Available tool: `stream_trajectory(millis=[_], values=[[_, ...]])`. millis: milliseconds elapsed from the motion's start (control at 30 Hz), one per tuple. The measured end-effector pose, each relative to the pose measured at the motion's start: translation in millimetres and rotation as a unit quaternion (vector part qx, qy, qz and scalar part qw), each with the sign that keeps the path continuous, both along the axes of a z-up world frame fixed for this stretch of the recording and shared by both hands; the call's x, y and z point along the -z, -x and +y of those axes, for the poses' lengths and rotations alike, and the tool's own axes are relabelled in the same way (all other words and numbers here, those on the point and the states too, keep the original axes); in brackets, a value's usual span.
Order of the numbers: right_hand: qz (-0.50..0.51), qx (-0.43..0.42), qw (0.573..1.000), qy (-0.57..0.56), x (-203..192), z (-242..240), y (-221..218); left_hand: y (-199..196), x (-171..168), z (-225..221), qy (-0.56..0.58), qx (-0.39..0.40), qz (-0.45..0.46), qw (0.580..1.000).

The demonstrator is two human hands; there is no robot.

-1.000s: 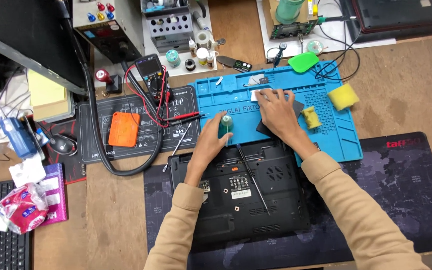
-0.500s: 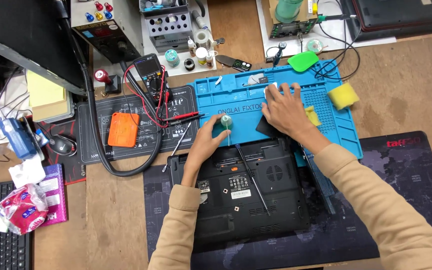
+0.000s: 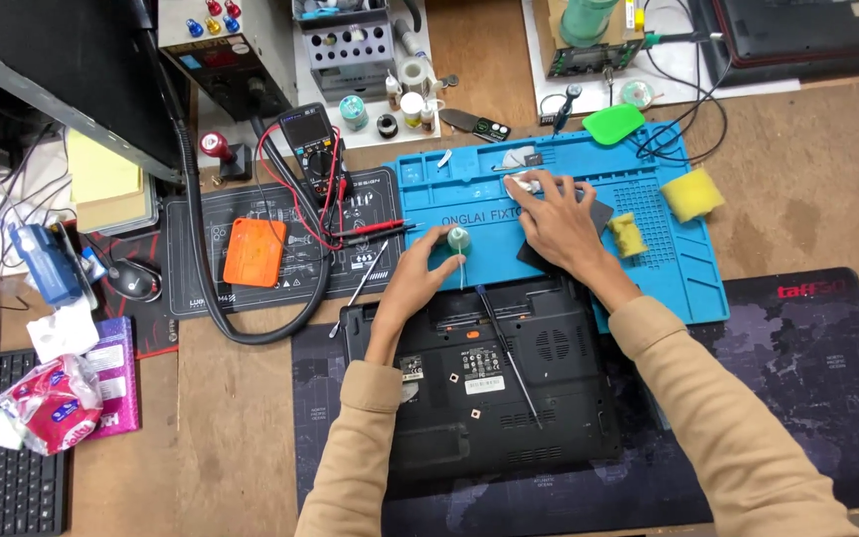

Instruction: Disassembling a laptop to access internal components and applying maintenance materials.

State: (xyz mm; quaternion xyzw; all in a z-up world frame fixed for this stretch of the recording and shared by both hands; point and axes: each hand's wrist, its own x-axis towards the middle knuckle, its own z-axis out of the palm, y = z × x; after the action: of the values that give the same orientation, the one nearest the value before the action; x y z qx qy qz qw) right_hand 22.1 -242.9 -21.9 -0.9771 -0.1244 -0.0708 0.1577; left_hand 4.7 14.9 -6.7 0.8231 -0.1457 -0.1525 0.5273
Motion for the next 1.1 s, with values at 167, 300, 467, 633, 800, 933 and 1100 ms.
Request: stream_trajectory(millis=[167, 300, 467, 633, 800, 933, 1100], values=[[-0.052, 0.005, 0.997, 0.056, 9.9, 0.1, -9.3, 1.8, -2.7, -1.1, 0.005, 0.001, 0.005, 1.000], [-0.025, -0.002, 1.000, 0.008, 8.2, -12.9, -26.6, 1.7, 7.2, -1.1, -0.005, 0.001, 0.000, 1.000], [-0.054, -0.023, 0.995, 0.077, 1.0, -20.5, -23.6, 1.4, -6.9, -1.3, 0.007, -0.004, 0.013, 1.000], [-0.067, -0.008, 0.997, 0.048, 21.3, -31.4, -25.9, 2.4, -6.3, -0.2, 0.014, -0.004, 0.018, 1.000], [-0.064, 0.014, 0.997, 0.032, 22.8, -28.2, -34.3, 1.8, -11.9, 0.9, 0.033, 0.002, 0.026, 0.999], [-0.082, 0.015, 0.997, 0.001, -3.3, -1.7, -28.4, -1.6, -6.9, 2.3, 0.037, 0.000, 0.026, 0.999], [-0.110, -0.026, 0.994, 0.001, -8.7, 32.0, -28.3, -1.6, -8.4, 2.2, 0.047, 0.007, 0.024, 0.999]])
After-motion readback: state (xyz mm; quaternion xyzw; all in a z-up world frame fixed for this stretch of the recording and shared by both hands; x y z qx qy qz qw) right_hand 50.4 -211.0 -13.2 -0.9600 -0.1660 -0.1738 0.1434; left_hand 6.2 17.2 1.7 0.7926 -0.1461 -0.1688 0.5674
